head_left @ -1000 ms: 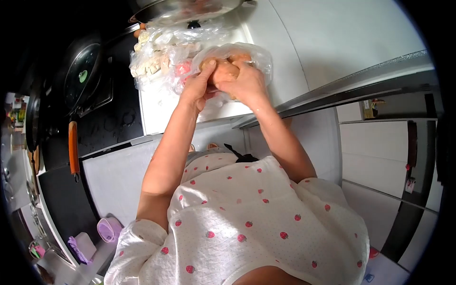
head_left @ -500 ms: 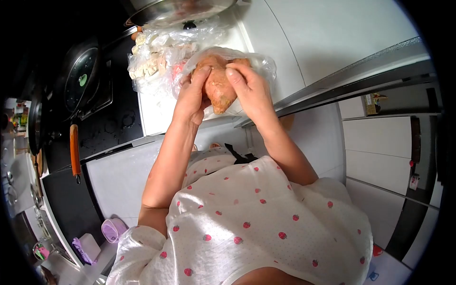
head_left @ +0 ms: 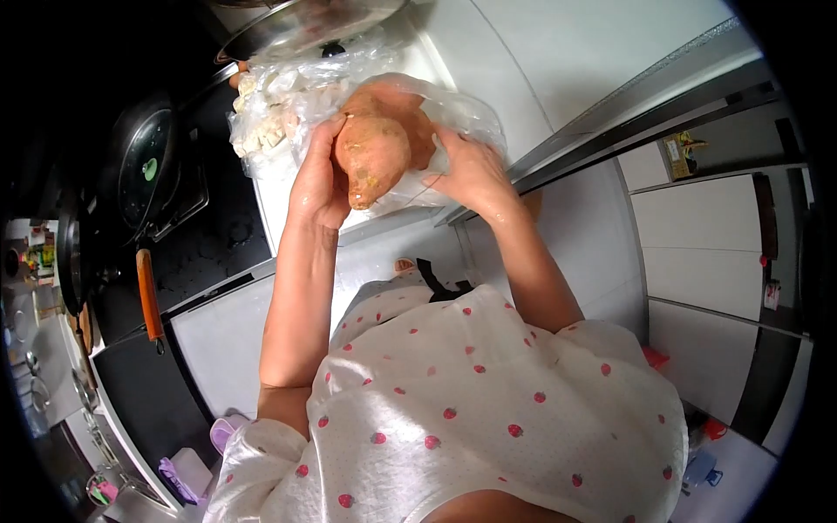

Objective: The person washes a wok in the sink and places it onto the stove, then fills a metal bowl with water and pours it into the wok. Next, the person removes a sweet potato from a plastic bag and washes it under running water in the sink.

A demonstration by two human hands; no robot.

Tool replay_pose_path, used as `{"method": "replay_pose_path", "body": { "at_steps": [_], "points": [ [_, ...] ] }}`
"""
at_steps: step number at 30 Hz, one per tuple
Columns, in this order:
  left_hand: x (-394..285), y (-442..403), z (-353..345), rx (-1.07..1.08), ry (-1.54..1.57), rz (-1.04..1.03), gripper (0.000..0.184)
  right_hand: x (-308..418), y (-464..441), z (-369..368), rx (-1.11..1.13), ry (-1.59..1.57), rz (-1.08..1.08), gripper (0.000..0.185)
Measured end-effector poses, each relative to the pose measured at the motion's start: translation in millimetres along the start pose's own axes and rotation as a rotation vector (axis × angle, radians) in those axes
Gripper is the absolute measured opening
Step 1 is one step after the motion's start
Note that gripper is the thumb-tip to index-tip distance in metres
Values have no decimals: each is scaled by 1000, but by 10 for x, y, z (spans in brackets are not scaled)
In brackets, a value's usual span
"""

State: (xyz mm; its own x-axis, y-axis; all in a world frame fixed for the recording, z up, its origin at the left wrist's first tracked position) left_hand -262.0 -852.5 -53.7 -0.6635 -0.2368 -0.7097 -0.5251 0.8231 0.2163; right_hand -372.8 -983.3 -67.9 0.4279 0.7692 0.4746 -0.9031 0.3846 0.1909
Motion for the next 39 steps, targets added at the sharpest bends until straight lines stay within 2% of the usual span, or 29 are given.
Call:
{"method": "replay_pose_path", "body": {
  "at_steps": [2, 6, 8, 9, 11, 12, 14, 16, 18, 19, 21, 25, 27, 28, 30, 37, 39],
  "points": [
    [-16, 45, 14, 16, 55, 46, 38, -45, 0, -75, 83, 92, -49, 65],
    [-70, 116, -12, -19, 21, 21, 37, -206, -116, -277, 95, 236, -185, 59],
    [-95, 147, -5, 79, 9, 55, 44, -267, -138, -316, 10, 248, -177, 43],
    [-114, 165, 42, 82, 8, 59, 44, -275, -135, -298, 9, 246, -181, 43],
    [-123, 205, 138, 121, 21, 111, 44, -301, -93, -172, -247, -93, -147, 25],
    [-140, 249, 152, 122, 20, 116, 44, -318, -107, -167, -248, -96, -151, 25],
    [-147, 368, 109, 231, 33, 174, 46, -381, -107, -126, -395, -631, -50, 15],
    [-145, 453, 121, 220, 30, 182, 48, -305, -83, -57, -365, -712, -60, 16],
    [-195, 564, 134, 181, 5, 174, 50, -311, -79, -60, -422, -1034, 10, 19],
    [-230, 617, 150, 169, 11, 161, 51, -289, -60, -52, -419, -1033, 10, 19],
    [-249, 732, 257, 203, 70, 180, 52, -247, 31, -21, -466, -1324, 38, 22],
    [-325, 945, 389, 304, 158, 197, 55, -55, 109, 118, -484, -1226, 33, 26],
    [-371, 1044, 375, 353, 127, 145, 62, 127, 77, 127, -352, -1116, 162, 36],
    [-380, 1084, 392, 352, 128, 143, 62, 191, 56, 113, -350, -1114, 163, 36],
    [-392, 1173, 422, 367, 72, 146, 65, 341, -5, 21, -165, -1081, 124, 44],
    [-419, 1330, 638, 306, 2, 160, 72, 501, -169, -170, -93, -1003, 177, 50],
    [-449, 1341, 670, 338, -9, 137, 75, 615, -149, -138, -103, -940, 131, 62]
  ]
}}
Point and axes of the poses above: each hand's wrist, its own y-axis away from the middle knuckle, its own z-axis out of the back of the hand, x = y × z, the point moved 4 cm from there along -y, towards the middle knuckle, and after that the axes turned 13 degrees about x, right-handed, at the moved point
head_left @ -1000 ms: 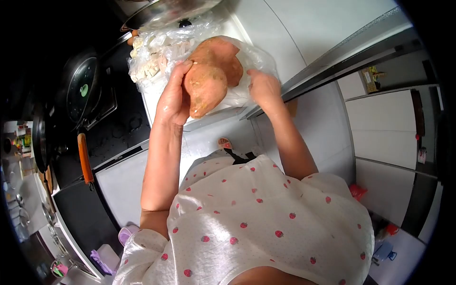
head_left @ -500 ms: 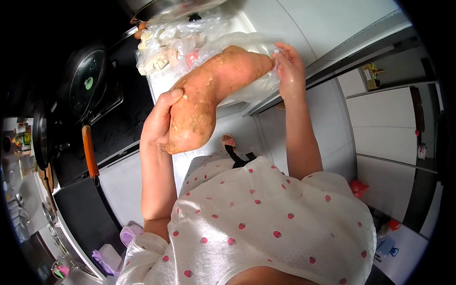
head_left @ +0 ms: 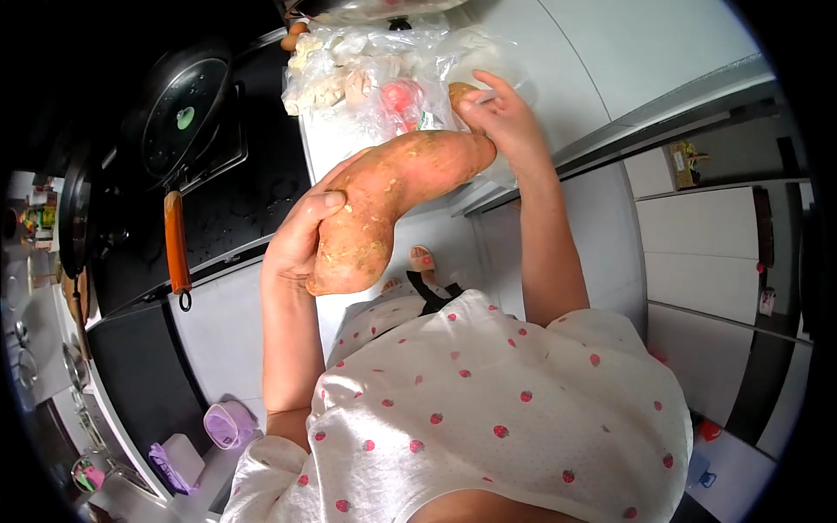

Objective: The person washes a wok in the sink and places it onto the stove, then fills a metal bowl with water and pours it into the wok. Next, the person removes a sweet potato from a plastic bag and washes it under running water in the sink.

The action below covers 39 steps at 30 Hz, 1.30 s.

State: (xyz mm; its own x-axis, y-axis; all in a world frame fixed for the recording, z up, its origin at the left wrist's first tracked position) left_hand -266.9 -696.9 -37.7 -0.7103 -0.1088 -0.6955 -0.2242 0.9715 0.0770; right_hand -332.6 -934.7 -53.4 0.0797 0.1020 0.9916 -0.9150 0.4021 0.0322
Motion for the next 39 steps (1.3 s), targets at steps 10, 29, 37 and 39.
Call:
{"method": "replay_pose_path", "body": {
  "at_steps": [10, 29, 37, 39],
  "points": [
    [-12, 13, 131, 15, -55, -35, 75, -8, -341, -116, -68, 576, -12, 59],
    [-54, -105, 490, -88, 107, -99, 49, -264, 554, 279, -175, 1116, -634, 71],
    [-1, -193, 469, -138, 159, -134, 49, -998, 154, 295, 44, 1024, -676, 49],
    [35, -195, 492, -158, 166, -151, 49, -1186, -83, 327, 20, 652, -632, 46]
  ]
}}
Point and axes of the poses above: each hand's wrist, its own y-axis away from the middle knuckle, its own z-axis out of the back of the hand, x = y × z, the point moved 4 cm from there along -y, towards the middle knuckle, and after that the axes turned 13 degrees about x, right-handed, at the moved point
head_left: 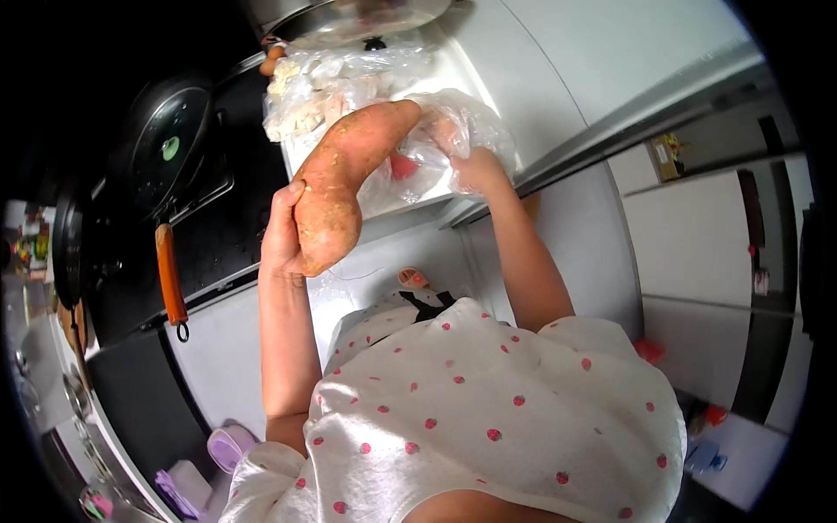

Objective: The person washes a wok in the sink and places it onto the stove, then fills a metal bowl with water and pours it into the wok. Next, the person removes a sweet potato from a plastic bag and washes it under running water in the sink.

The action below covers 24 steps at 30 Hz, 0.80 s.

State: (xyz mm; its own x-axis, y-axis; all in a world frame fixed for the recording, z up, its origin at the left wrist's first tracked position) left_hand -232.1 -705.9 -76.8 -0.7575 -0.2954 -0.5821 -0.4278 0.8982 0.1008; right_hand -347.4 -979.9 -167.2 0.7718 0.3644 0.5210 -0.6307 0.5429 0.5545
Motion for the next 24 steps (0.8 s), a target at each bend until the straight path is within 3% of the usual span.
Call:
{"method": "replay_pose_path", "body": {
  "at_steps": [2, 4, 5, 9, 10, 12, 13, 15, 19, 21, 22, 24],
  "points": [
    [30, -25, 45, -81, -23, -23, 49, -8, -368, -72, 42, -154, 59, 41],
    [44, -60, 21, -116, -28, -64, 48, 67, -503, -99, 89, -715, 37, 31],
    [72, -85, 39, -126, -16, -68, 48, 111, -596, -95, 113, -700, 45, 31],
    [181, -195, 48, -176, 8, -118, 50, 119, -1367, 15, -173, -1001, 295, 31],
    [211, -208, 54, -189, 20, -130, 51, 179, -1342, 133, -145, -993, 300, 31],
    [234, -233, 50, -242, -23, -191, 51, 449, -1263, 466, -38, -477, 253, 40],
    [262, -248, 50, -234, -4, -204, 52, 586, -1145, 587, -19, -466, 264, 40],
    [293, -272, 50, -201, 39, -223, 55, 805, -780, 804, -108, 359, 161, 50],
    [313, -334, -20, -202, 48, -295, 56, 922, -134, 953, -221, 434, 188, 55],
    [309, -313, -49, -191, 31, -308, 60, 964, 101, 1013, -354, 391, 360, 43],
    [316, -290, -58, -194, 34, -316, 60, 1001, 220, 1012, -352, 396, 367, 43],
    [287, -228, -101, -172, -35, -364, 67, 1170, 483, 934, -312, 147, 612, 40]
  ]
}}
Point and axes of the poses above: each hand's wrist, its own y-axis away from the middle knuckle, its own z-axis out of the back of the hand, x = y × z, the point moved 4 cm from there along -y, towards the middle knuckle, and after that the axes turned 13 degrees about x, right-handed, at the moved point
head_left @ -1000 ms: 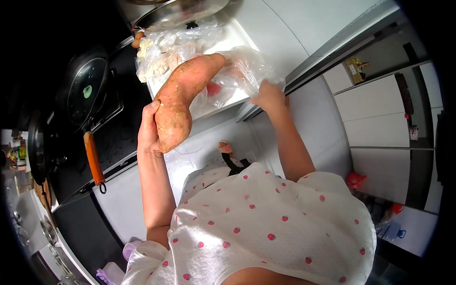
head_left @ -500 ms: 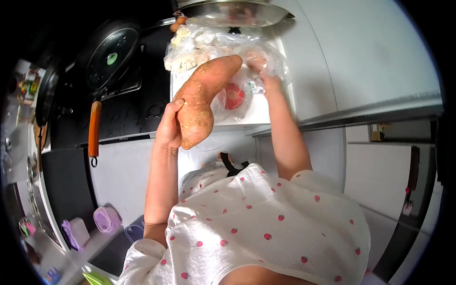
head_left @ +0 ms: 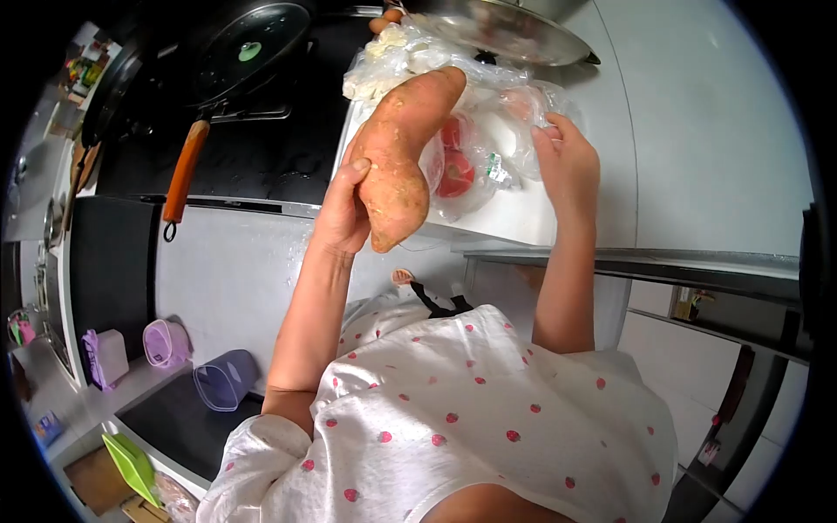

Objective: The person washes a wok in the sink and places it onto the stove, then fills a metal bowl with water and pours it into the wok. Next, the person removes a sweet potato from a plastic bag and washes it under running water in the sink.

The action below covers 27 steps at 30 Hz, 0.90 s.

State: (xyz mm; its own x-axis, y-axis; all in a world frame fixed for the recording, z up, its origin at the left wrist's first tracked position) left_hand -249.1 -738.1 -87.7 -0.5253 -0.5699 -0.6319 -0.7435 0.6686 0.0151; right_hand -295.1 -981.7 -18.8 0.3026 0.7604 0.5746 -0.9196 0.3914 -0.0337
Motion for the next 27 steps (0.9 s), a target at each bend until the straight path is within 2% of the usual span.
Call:
{"method": "replay_pose_path", "body": {
  "at_steps": [1, 3, 4, 6, 7, 9, 13, 16, 18, 22, 27],
  "points": [
    [-102, 55, -130, 20, -108, -61, 74, 124, 58, -84, 0, 1, 12, 40],
    [-209, 189, -161, 45, -140, -122, 76, 458, 155, -400, 156, -510, 148, 36],
    [-300, 285, -171, 72, -177, -175, 78, 626, 219, -520, 167, -515, 171, 36],
    [-484, 547, -157, 73, -201, -244, 85, 1049, 394, -817, 364, -633, 309, 37],
    [-615, 717, -160, 63, -208, -265, 88, 1299, 525, -893, 389, -639, 345, 37],
    [-917, 1102, -106, 20, -229, -328, 91, 1849, 831, -1000, 594, -1055, 425, 44],
    [-1490, 2021, 71, -23, -272, -479, 96, 2907, 1368, -1386, 796, -1285, 665, 56],
    [-1928, 2780, 340, -119, -324, -584, 96, 3625, 1773, -1820, 963, -1354, 686, 57],
    [-2077, 3161, 495, -288, -361, -614, 93, 3908, 1955, -2101, 1099, -1334, 674, 56],
    [-2336, 3962, 870, -475, -397, -738, 89, 4543, 2443, -2672, 1271, -1364, 641, 56],
    [-2659, 4506, 1319, -708, -337, -877, 81, 5234, 2690, -3391, 1485, -1337, 577, 58]
  ]
}}
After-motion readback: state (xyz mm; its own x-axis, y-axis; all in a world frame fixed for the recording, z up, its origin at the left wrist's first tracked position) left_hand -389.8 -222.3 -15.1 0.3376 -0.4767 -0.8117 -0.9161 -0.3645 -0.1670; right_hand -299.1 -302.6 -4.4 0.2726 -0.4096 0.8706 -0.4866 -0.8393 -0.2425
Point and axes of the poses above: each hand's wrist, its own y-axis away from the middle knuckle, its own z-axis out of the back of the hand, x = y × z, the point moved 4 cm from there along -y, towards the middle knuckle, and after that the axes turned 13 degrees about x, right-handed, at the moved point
